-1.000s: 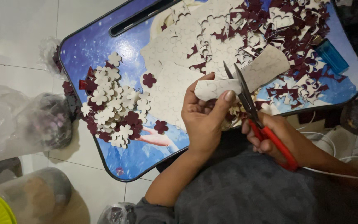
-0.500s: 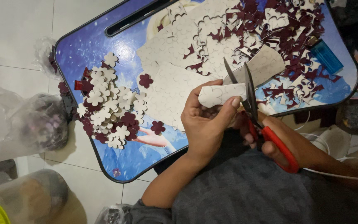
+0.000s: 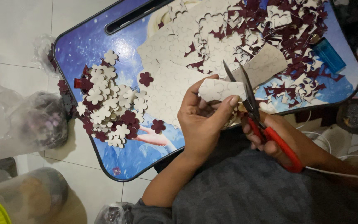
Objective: The person uses red-handled scissors to cut flower-shaped pieces from a white sheet of paper with pre-drawn outlines. They hold the sheet with the left hand and cut along the outlines with the right hand, then place the cut shapes onto a pile on the table.
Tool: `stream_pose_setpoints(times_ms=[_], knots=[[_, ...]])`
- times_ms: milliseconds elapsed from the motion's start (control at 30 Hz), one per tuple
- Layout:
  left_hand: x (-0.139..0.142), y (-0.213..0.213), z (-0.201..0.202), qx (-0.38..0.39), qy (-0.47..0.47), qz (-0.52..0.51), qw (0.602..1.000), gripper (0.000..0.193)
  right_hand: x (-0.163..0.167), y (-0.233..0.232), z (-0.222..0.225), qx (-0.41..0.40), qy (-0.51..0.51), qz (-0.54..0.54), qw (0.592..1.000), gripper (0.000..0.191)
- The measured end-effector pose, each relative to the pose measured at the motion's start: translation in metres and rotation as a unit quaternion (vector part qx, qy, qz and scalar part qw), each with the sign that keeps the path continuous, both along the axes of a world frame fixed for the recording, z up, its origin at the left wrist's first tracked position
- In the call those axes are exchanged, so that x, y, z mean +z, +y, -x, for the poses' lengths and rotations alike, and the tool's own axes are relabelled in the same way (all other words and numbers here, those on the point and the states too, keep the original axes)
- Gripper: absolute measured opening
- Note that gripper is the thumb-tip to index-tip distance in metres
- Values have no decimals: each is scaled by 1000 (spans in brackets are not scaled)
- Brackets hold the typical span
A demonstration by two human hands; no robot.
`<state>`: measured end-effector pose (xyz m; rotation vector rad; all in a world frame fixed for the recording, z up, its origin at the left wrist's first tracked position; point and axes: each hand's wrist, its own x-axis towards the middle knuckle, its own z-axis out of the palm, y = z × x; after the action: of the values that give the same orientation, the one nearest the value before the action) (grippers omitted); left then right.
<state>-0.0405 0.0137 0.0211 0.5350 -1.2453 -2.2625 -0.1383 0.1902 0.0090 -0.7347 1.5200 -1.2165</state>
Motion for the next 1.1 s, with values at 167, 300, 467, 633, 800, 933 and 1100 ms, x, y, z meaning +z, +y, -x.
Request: stream_pose_setpoints(times_ms=[167, 300, 467, 633, 800, 933, 1100], knots=[[-2, -2, -1, 6, -16, 6, 1000, 51, 0, 3, 2, 15, -15, 3, 1000, 95], [-3, -6, -2, 7, -20, 41, 999, 48, -2, 4, 4, 22, 3, -2, 1000, 91], [-6, -8, -3, 17, -39, 26, 999, 52, -6, 2, 5, 30, 39, -13, 999, 90], [-9, -9, -4, 36, -47, 37, 998, 54, -2, 3, 7, 41, 77, -7, 996, 89], [-10, -11, -6, 35, -55, 47, 997, 51, -2, 3, 9, 55, 79, -3, 995, 90], [-11, -12, -4, 48, -44, 50, 997, 51, -7, 3, 9, 58, 79, -11, 995, 88], [-11, -14, -3, 46, -25, 36, 998, 49, -13, 8, 11, 61, 63, -9, 996, 87]])
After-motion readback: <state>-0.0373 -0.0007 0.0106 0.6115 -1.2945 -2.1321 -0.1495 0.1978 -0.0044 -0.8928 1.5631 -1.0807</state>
